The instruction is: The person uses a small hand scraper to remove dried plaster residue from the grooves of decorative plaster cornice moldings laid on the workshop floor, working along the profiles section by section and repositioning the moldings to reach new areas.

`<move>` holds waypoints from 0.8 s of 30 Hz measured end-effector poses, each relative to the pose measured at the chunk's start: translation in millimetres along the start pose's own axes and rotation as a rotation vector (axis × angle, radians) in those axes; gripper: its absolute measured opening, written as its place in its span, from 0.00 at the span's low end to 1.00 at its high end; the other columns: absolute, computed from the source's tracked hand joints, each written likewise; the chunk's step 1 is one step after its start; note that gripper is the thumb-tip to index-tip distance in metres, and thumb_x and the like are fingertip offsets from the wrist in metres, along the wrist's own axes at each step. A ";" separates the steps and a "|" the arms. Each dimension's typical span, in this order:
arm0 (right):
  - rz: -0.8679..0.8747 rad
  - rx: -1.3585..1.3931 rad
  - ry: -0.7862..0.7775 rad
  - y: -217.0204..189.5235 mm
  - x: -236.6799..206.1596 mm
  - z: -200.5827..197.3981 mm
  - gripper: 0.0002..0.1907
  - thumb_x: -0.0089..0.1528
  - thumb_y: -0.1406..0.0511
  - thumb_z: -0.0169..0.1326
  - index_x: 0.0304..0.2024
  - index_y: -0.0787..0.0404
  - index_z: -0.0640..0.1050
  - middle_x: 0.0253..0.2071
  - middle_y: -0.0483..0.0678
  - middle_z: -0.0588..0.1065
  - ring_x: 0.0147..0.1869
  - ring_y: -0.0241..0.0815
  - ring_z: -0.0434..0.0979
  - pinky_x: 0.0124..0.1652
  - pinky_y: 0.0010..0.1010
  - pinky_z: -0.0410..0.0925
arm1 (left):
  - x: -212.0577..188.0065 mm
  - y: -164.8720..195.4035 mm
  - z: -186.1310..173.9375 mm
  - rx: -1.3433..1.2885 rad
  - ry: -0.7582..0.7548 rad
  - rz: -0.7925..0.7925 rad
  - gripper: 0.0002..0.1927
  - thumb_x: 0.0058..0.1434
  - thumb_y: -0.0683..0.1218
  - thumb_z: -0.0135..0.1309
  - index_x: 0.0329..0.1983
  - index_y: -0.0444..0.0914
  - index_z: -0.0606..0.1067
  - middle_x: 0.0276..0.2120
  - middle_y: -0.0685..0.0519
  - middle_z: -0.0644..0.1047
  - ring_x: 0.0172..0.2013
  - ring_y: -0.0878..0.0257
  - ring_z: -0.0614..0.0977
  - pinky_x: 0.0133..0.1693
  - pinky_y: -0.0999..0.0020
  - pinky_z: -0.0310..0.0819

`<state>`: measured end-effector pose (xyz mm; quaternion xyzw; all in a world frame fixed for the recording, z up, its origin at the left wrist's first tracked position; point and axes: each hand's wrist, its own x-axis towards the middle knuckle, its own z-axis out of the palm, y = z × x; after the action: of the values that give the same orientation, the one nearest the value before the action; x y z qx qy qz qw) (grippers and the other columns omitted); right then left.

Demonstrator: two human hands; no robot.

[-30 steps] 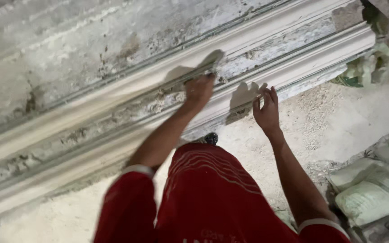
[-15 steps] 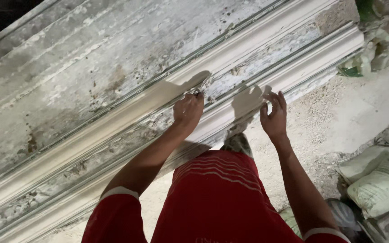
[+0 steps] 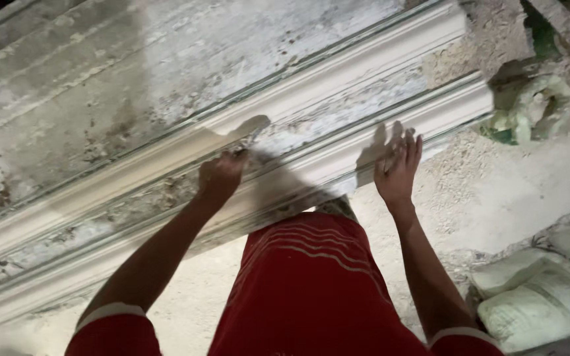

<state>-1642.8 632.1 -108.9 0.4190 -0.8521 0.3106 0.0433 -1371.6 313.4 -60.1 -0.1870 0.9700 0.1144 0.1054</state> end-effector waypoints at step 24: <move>0.185 0.200 -0.072 49.7 -7.4 -72.0 0.30 0.67 0.68 0.51 0.69 0.73 0.60 0.73 0.70 0.52 0.79 0.72 0.51 0.71 0.53 0.58 | 404.2 358.7 -57.3 0.088 0.543 0.178 0.25 0.68 0.48 0.47 0.68 0.57 0.64 0.26 0.42 0.77 0.11 0.66 0.65 0.08 0.70 0.58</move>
<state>-1688.2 700.6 -78.1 0.3518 -0.8529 0.3813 -0.0581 -1886.6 485.8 -40.1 -0.1203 0.9793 0.0269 -0.1604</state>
